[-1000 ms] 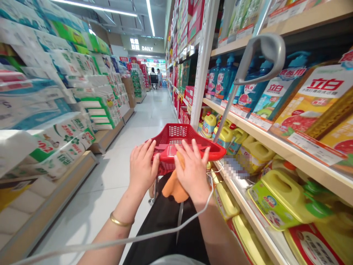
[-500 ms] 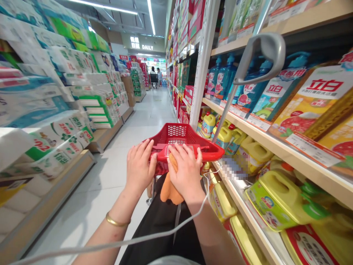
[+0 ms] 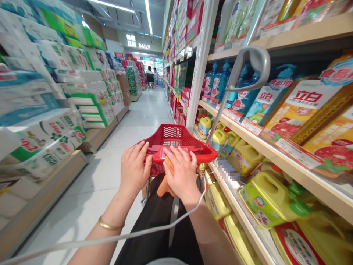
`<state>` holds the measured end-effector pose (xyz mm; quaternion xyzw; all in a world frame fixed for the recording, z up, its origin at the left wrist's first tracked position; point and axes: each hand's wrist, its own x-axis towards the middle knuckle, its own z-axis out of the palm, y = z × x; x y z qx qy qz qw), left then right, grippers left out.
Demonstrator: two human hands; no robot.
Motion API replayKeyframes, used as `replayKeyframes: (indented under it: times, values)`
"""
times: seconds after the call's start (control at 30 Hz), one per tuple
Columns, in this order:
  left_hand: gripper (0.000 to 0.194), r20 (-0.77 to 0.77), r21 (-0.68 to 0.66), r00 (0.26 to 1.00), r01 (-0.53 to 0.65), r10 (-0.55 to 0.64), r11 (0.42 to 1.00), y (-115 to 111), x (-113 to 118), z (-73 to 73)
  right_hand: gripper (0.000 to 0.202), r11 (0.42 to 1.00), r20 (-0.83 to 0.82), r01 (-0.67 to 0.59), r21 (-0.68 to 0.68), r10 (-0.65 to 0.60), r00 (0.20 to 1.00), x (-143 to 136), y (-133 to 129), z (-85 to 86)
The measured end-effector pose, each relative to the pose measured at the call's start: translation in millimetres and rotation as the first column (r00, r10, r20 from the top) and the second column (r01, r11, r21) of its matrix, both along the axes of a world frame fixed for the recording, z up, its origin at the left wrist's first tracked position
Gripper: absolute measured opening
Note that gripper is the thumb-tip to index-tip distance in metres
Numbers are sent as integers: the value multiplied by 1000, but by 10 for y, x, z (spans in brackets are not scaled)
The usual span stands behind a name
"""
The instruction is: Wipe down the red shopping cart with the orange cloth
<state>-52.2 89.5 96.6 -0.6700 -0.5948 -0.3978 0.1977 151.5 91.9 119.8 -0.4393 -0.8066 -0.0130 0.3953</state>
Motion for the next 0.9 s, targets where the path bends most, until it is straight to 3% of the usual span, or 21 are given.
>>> replayKeyframes:
  times: [0.13,0.4,0.53,0.7,0.9]
  values:
    - [52,-8,-12,1000,-20,20,1000,21,-42,9,38,999,5,-29,17,29,1000,-9,119,-12]
    - [48,-39,3,993,-109,109,994,162,108,44,35,998,-12,-58,33,59,998,55,505,-53]
    - [47,-110,-22,984,-145,142,989,266,27,56,35,995,-19,-86,43,87,996,3,685,-71]
    - [51,-152,-127,979,-157,137,979,557,-191,225,34,994,-23,-104,45,105,994,-128,989,-87]
    - [71,-167,-256,967,-231,193,938,977,-366,409,34,991,-32,-122,59,124,992,-211,1314,-103]
